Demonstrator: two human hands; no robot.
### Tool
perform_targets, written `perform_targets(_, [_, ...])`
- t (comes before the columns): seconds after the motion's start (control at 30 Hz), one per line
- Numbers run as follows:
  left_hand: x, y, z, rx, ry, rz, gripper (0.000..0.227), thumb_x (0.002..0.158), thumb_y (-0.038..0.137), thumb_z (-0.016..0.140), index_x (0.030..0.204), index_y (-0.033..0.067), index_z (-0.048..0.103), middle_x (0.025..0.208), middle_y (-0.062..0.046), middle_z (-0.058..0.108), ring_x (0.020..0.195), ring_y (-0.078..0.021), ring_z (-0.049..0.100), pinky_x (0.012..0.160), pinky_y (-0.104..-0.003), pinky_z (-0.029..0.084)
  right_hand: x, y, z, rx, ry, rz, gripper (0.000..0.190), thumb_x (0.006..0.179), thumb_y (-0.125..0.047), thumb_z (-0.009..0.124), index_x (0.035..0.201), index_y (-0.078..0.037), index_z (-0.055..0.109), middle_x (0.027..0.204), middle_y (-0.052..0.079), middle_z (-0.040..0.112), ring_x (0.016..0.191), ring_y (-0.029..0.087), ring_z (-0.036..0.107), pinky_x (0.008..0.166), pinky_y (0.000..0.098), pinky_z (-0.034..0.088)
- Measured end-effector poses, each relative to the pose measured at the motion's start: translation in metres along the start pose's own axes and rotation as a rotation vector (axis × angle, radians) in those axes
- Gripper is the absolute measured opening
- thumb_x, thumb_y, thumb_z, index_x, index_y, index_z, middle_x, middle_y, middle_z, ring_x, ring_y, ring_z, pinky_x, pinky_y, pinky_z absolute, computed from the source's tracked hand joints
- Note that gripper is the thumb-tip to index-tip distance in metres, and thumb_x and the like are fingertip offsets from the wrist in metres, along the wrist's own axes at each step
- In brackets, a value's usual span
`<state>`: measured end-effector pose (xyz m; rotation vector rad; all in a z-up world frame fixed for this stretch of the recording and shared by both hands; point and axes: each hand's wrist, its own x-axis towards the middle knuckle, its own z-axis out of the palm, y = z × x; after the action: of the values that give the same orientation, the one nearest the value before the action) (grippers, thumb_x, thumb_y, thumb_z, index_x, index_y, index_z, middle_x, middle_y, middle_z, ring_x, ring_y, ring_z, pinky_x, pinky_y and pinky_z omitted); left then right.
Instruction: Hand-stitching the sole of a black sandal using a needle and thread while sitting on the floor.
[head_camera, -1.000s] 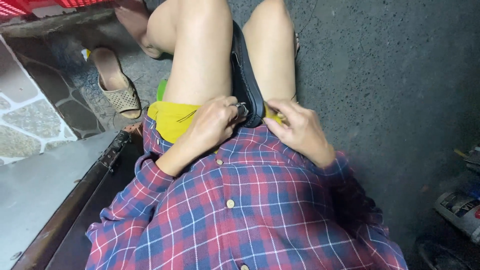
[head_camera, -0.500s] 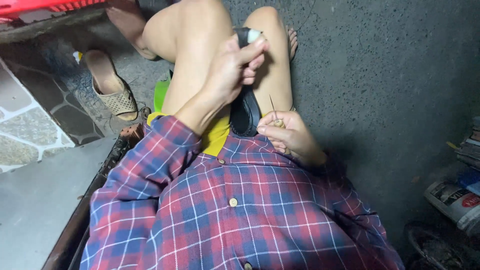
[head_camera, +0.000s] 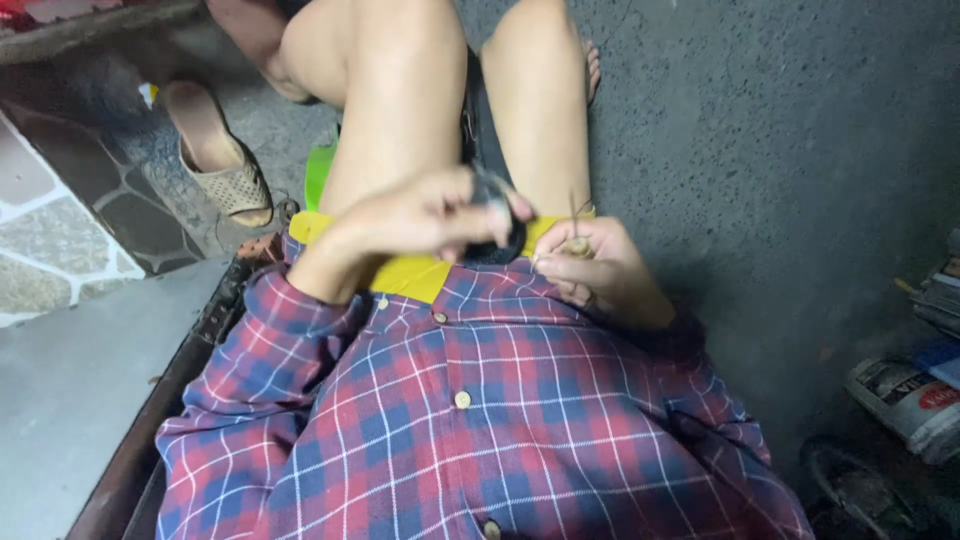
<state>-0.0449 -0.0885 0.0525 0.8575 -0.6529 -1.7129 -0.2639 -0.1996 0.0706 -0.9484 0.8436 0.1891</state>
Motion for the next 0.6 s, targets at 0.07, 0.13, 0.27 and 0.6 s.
perform_targets(0.07, [-0.002, -0.032, 0.004, 0.015, -0.054, 0.046, 0.014, 0.092, 0.013, 0.058, 0.088, 0.0032, 0.067, 0.072, -0.002, 0.054, 0.051, -0.0058, 0.055, 0.043, -0.019, 0.05, 0.004, -0.001, -0.004, -0.131, -0.015, -0.154, 0.016, 0.088, -0.003, 0.055, 0.096, 0.011, 0.058, 0.043, 0.007, 0.045, 0.033, 0.007, 0.041, 0.031, 0.0185, 0.032])
perform_targets(0.13, [-0.012, -0.031, -0.002, 0.038, -0.113, 0.096, 0.011, 0.091, 0.008, 0.061, 0.087, 0.0003, 0.068, 0.08, -0.007, 0.056, 0.054, -0.0094, 0.059, 0.045, -0.023, 0.054, 0.007, -0.009, -0.006, -0.265, -0.027, -0.319, 0.025, 0.095, -0.011, 0.047, 0.104, 0.01, 0.057, 0.042, 0.007, 0.046, 0.034, 0.009, 0.041, 0.032, 0.0192, 0.031])
perform_targets(0.27, [-0.061, -0.021, -0.047, 0.041, 0.686, 0.065, 0.016, 0.092, 0.014, 0.067, 0.085, -0.0008, 0.064, 0.065, -0.011, 0.061, 0.052, -0.0152, 0.064, 0.048, -0.026, 0.056, -0.012, -0.028, 0.01, -1.01, 0.084, -0.635, 0.034, 0.094, -0.009, 0.049, 0.126, -0.005, 0.061, 0.094, 0.014, 0.064, 0.074, 0.027, 0.063, 0.061, 0.0343, 0.051])
perform_targets(0.6, [-0.031, -0.024, 0.016, 1.068, 0.571, 0.446, 0.042, 0.09, 0.023, 0.067, 0.124, -0.0011, 0.059, 0.12, -0.024, 0.058, 0.114, -0.0428, 0.056, 0.102, -0.049, 0.042, -0.008, -0.014, -0.008, -1.372, -0.08, -0.342, 0.04, 0.096, -0.013, 0.044, 0.133, -0.024, 0.057, 0.071, 0.009, 0.063, 0.065, 0.031, 0.066, 0.059, 0.0414, 0.052])
